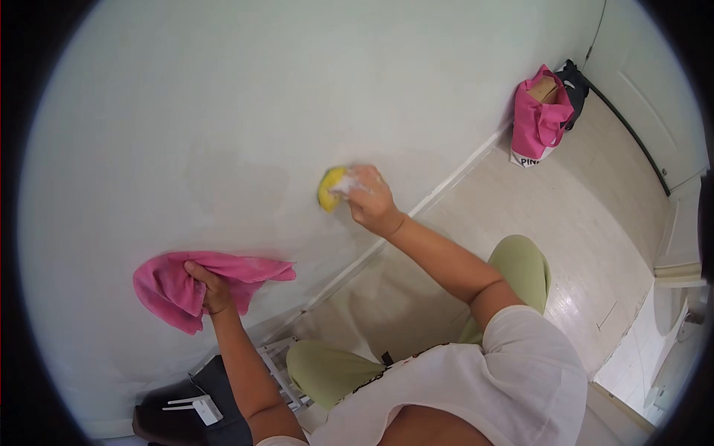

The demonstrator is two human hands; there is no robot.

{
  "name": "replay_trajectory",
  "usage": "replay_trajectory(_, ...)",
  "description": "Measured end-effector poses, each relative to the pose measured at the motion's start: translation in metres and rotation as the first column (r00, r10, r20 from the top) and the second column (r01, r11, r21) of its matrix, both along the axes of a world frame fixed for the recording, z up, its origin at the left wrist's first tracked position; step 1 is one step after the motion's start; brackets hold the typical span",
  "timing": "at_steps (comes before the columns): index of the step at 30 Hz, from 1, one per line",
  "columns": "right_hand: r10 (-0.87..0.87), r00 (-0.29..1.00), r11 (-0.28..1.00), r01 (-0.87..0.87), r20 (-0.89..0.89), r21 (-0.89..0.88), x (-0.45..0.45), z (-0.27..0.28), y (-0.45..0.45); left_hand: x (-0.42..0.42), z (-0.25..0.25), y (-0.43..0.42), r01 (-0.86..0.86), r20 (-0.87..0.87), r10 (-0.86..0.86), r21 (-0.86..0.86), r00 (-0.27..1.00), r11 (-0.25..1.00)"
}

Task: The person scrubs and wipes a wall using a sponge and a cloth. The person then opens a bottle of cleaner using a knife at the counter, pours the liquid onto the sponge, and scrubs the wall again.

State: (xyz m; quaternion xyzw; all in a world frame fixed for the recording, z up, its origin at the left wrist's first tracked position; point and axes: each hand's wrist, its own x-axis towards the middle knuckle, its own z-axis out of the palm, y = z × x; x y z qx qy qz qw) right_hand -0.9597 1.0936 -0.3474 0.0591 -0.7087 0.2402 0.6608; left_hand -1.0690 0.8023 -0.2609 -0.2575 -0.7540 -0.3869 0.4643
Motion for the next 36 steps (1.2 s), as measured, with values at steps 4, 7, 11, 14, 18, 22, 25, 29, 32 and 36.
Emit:
replay_trajectory(4,-0.299,0.922,0.954,0.287,-0.244,-0.082,-0.002,0.107,0.071,0.004,0.0,-0.001,0.047,0.1,-0.049,0.027,0.994,0.999)
replay_trajectory(7,-0.445,0.84,0.888,0.369,-0.31,-0.274,-0.003,0.155,0.116,-0.005,-0.005,-0.003,0.018,0.026,-0.019,0.03,0.999,0.999)
replay_trajectory(11,-0.41,0.895,0.911,0.394,-0.178,-0.121,-0.033,0.071,0.035,0.001,-0.003,-0.001,-0.022,0.067,0.02,0.027,0.998,0.999)
replay_trajectory(14,0.156,0.988,0.986,-0.155,-0.008,0.052,-0.021,0.015,-0.03,0.001,-0.002,-0.004,-0.024,0.043,0.023,0.008,0.999,1.0)
replay_trajectory(18,-0.193,0.978,0.961,0.205,-0.084,0.185,-0.017,0.052,0.083,-0.003,-0.004,-0.002,-0.089,0.06,0.087,0.029,0.994,0.996)
replay_trajectory(22,-0.579,0.794,0.81,0.534,-0.187,-0.242,0.018,0.108,0.217,-0.014,-0.013,-0.007,-0.114,-0.029,0.116,0.039,0.993,0.993)
replay_trajectory(25,-0.534,0.812,0.73,0.302,-0.237,-0.613,0.006,0.122,0.193,-0.011,-0.011,-0.005,-0.094,-0.032,0.096,0.053,0.995,0.994)
replay_trajectory(29,0.042,0.992,0.987,-0.06,-0.119,-0.152,-0.032,0.055,0.008,-0.004,-0.005,-0.001,-0.084,-0.022,0.084,0.028,0.996,0.996)
replay_trajectory(32,0.431,0.902,0.9,-0.429,0.013,-0.078,-0.02,0.03,0.013,-0.008,-0.007,-0.009,-0.081,0.038,0.079,0.041,0.996,0.996)
replay_trajectory(36,-0.512,0.847,0.856,0.489,-0.14,-0.17,-0.006,0.026,0.17,-0.016,-0.012,-0.015,-0.11,0.018,0.109,0.072,0.994,0.991)
